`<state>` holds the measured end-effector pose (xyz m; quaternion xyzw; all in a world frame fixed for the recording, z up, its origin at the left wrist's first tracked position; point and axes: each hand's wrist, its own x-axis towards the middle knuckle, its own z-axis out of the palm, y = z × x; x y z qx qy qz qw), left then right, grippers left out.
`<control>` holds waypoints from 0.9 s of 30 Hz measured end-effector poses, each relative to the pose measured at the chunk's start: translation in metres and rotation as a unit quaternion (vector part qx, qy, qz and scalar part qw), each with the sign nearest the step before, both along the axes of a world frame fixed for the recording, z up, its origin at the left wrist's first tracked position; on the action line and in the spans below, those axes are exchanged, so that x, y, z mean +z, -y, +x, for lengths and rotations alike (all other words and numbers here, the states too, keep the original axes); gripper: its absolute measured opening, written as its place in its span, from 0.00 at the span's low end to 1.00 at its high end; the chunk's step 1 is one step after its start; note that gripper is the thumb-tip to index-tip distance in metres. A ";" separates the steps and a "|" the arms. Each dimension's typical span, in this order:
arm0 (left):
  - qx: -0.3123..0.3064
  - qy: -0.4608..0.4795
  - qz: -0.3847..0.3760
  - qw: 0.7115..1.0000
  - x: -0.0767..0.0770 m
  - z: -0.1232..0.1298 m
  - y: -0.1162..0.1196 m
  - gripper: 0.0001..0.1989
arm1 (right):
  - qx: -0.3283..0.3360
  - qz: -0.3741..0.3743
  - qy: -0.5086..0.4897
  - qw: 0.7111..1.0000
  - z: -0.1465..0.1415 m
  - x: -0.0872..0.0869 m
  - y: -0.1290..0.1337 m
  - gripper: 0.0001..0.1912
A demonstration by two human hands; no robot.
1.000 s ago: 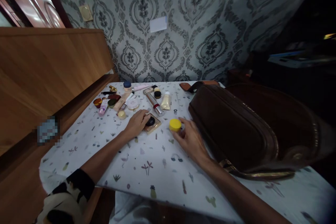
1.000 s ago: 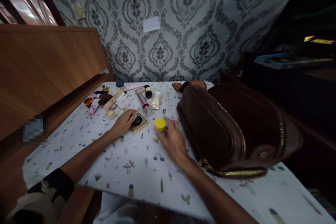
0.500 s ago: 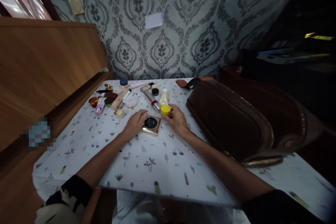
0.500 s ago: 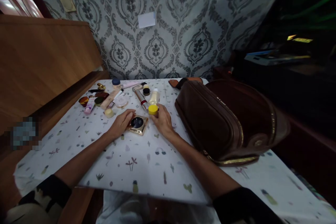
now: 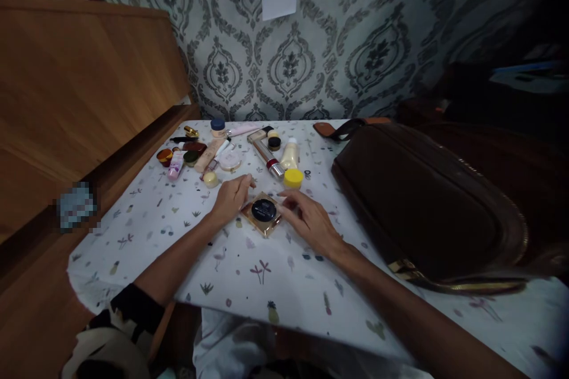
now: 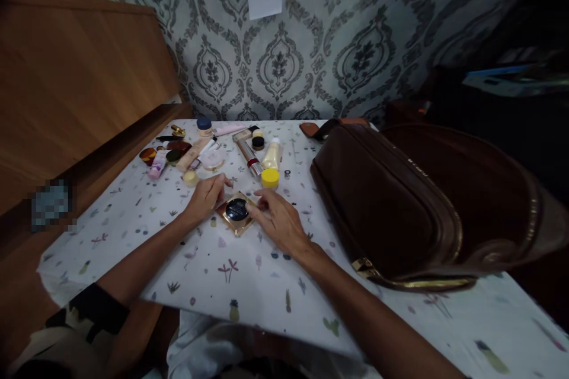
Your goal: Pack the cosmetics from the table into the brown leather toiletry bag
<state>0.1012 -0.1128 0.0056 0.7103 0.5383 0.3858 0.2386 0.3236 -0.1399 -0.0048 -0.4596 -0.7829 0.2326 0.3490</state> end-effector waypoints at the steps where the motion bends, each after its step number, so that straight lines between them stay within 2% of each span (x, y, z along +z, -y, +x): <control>1: -0.012 0.004 0.007 1.000 0.000 0.001 0.000 0.30 | 0.012 0.003 0.009 1.000 0.000 -0.001 0.000 0.25; 5: -0.104 0.053 -0.021 0.993 0.001 0.003 0.001 0.26 | 0.051 0.017 0.059 0.997 -0.004 -0.006 0.005 0.46; 7: -0.138 0.052 -0.045 0.988 0.002 0.004 0.002 0.26 | 0.056 0.026 0.080 0.995 -0.009 -0.007 0.008 0.50; 9: -0.138 0.037 -0.050 0.988 0.002 0.003 0.003 0.27 | 0.056 0.035 0.088 0.994 -0.012 -0.007 0.010 0.49; 15: -0.050 0.035 -0.041 0.997 0.001 -0.008 -0.005 0.33 | 0.066 0.058 0.036 0.995 -0.002 -0.003 0.003 0.35; 19: -0.056 0.057 -0.037 0.996 -0.003 -0.011 -0.007 0.34 | 0.030 0.052 0.013 0.998 0.007 -0.007 -0.006 0.20; 21: -0.074 0.061 -0.027 0.995 -0.003 -0.009 -0.006 0.33 | 0.022 0.042 0.012 0.999 0.007 -0.009 -0.006 0.16; 23: -0.097 0.061 -0.032 0.993 -0.002 -0.006 -0.004 0.32 | 0.034 0.032 0.017 0.999 0.005 -0.009 -0.002 0.17; 27: -0.134 0.106 -0.077 0.982 0.001 0.002 0.001 0.30 | 0.092 0.023 0.059 0.994 -0.004 -0.003 0.009 0.27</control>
